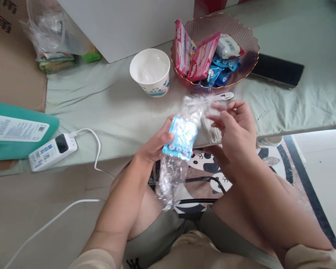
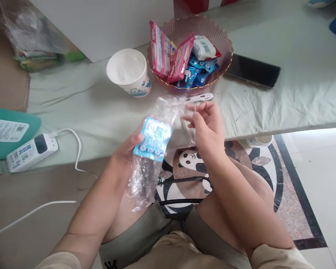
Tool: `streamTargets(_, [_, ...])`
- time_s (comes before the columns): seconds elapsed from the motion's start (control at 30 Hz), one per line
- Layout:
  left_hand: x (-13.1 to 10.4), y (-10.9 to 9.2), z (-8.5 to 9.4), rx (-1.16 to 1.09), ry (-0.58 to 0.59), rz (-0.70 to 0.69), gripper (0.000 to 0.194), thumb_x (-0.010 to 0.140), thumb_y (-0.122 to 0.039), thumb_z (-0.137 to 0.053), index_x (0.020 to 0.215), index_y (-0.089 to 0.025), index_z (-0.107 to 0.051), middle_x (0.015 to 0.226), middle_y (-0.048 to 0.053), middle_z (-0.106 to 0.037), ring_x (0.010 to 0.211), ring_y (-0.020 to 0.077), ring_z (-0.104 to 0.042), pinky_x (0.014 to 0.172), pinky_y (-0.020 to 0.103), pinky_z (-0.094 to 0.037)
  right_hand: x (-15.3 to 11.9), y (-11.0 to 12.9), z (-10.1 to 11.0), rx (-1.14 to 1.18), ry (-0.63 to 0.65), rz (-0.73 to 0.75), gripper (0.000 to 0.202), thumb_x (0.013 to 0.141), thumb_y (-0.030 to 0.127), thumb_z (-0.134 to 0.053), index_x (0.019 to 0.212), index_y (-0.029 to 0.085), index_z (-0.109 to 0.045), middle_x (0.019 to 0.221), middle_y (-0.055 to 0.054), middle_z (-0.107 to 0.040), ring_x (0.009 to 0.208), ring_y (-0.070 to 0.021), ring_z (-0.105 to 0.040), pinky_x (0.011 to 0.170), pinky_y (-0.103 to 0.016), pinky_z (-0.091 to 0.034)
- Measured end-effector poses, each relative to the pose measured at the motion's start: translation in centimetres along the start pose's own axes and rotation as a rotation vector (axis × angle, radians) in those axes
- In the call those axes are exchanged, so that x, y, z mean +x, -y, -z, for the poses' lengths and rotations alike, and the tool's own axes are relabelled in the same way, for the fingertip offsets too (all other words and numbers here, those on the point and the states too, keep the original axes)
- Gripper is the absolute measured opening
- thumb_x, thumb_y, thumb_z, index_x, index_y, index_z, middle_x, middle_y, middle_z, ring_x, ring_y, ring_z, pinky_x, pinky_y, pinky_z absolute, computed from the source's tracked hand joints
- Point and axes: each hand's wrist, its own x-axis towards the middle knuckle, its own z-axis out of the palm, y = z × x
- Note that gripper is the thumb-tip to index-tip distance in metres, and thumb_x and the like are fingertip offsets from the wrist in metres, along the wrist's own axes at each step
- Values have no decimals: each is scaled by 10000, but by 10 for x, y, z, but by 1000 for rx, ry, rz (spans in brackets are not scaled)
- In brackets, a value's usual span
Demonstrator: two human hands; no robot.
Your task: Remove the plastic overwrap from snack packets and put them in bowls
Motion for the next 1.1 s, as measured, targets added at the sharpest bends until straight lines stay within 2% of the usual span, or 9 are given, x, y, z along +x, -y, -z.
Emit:
streamTargets(0.1, [10, 10, 1, -6, -157, -202, 700, 712, -560, -872, 1267, -347, -503, 1229, 48, -675, 1077, 320, -740, 850, 469, -624, -8, 1, -1, -150, 39, 187, 122, 919, 305, -617, 986, 281, -518, 1117, -39, -657, 1013, -190, -677, 814, -324, -517])
streamTargets(0.2, [16, 15, 2, 4, -215, -286, 695, 738, -472, -889, 1281, -366, -469, 1277, 28, -667, 1202, 298, -698, 967, 450, -588, -20, -2, -6, -344, 261, 338, 312, 854, 370, -713, 1102, 266, -554, 1138, -77, -632, 1044, -233, -627, 859, -383, -517])
streamTargets(0.27, [17, 15, 2, 9, -226, -289, 690, 749, -396, -893, 1284, -361, -458, 1246, 18, -677, 1185, 259, -697, 958, 396, -583, -26, -7, -12, -474, 369, 418, 419, 802, 375, -759, 1153, 247, -568, 1178, -103, -612, 1083, -263, -611, 887, -419, -522])
streamTargets(0.37, [16, 14, 0, 1, -239, -288, 706, 739, -305, -888, 1292, -358, -452, 1111, -15, -690, 1008, 189, -725, 796, 279, -580, -28, -15, -17, -588, 369, 471, 229, 849, 330, -707, 1042, 234, -630, 1100, -96, -605, 1062, -262, -619, 900, -431, -527])
streamTargets(0.6, [18, 14, 2, -18, -275, -338, 610, 732, -188, -843, 1223, -337, -513, 988, -58, -693, 879, 129, -733, 733, 204, -568, -24, -12, -14, -555, 442, 455, 63, 883, 205, -608, 832, 221, -641, 953, -55, -648, 911, -199, -644, 826, -367, -517])
streamTargets(0.8, [17, 6, -1, -82, -312, -240, 624, 640, -177, -712, 1239, -300, -586, 1074, 8, -742, 1128, 311, -739, 961, 470, -619, -11, 3, -1, -519, 294, 228, 59, 854, 250, -588, 807, 227, -562, 720, 6, -627, 673, -158, -606, 633, -308, -439])
streamTargets(0.9, [15, 0, -2, -112, -322, -170, 711, 581, -192, -607, 1289, -254, -614, 999, 44, -762, 1055, 350, -761, 894, 531, -641, 1, 5, 11, -631, 171, 139, 90, 805, 191, -583, 872, 237, -545, 654, 33, -603, 582, -151, -556, 600, -308, -396])
streamTargets(1.0, [13, -5, -2, -156, -355, -120, 763, 580, -225, -561, 1341, -199, -616, 925, 72, -773, 969, 355, -777, 846, 536, -646, 7, 3, 17, -831, 223, 89, 201, 778, 151, -587, 953, 244, -559, 625, 39, -606, 561, -164, -528, 603, -314, -371])
streamTargets(1.1, [12, -6, -1, -206, -383, -91, 775, 598, -233, -536, 1366, -157, -608, 947, 100, -785, 978, 347, -776, 873, 522, -638, 5, 3, 17, -1001, 196, 190, 199, 780, 157, -586, 962, 238, -602, 778, -19, -660, 624, -181, -540, 610, -324, -348])
